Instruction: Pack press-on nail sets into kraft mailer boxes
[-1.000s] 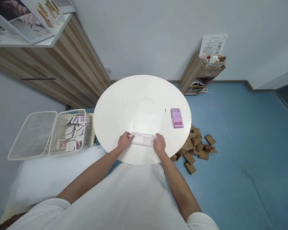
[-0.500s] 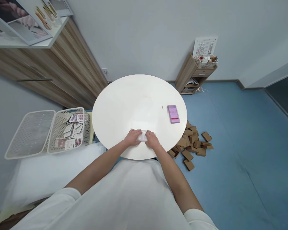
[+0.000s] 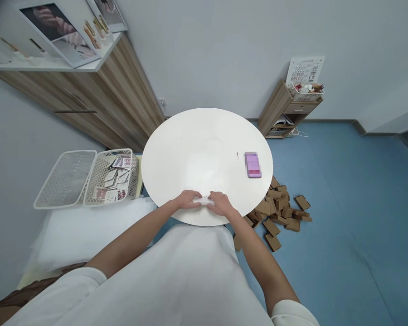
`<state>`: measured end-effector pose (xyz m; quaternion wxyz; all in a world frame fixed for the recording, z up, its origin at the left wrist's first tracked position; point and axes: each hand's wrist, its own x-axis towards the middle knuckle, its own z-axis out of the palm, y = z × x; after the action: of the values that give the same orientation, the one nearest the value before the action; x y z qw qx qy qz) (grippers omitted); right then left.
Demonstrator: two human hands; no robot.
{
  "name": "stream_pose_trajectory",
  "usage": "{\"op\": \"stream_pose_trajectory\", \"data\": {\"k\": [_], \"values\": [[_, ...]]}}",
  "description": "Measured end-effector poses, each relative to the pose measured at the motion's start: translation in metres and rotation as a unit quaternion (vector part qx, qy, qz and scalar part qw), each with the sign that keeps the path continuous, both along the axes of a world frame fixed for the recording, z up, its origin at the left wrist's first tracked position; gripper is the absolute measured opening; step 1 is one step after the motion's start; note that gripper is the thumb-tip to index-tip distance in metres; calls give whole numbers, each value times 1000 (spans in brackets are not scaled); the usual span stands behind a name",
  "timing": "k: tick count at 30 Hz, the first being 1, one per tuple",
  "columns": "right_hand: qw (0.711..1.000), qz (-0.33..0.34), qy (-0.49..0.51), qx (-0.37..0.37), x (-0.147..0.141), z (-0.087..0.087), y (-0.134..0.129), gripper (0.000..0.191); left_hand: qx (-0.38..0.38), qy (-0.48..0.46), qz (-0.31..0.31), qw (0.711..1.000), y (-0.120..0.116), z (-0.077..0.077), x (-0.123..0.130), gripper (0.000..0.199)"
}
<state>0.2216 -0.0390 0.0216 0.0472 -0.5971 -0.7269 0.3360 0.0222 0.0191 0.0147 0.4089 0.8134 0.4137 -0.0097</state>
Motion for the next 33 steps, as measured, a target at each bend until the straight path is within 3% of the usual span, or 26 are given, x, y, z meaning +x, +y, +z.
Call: {"op": "stream_pose_trajectory", "data": {"k": [3,7,12,17,24,28,31,33], "values": [[997,-22,58,-56,9,4,23,28,-60,-33,72,995,13,1,-4,37],[978,-99,130,-128,14,-3,46,28,-98,-87,177,975,21,-7,-17,36],[960,-227,131,-101,16,-23,59,22,-80,-26,298,951,22,-23,-29,26],[954,-280,80,-72,21,-37,59,18,-66,20,345,936,22,-31,-29,24],[951,-305,48,-28,12,-41,43,17,-53,54,360,930,18,-32,-28,24],[953,-299,-3,52,2,-37,34,38,-23,52,358,932,16,-28,-27,14],[966,-216,-59,130,-3,-29,32,46,107,37,329,938,15,-21,-22,40],[982,-99,-68,146,-5,-26,32,40,177,30,231,956,14,-16,-17,54]]}}
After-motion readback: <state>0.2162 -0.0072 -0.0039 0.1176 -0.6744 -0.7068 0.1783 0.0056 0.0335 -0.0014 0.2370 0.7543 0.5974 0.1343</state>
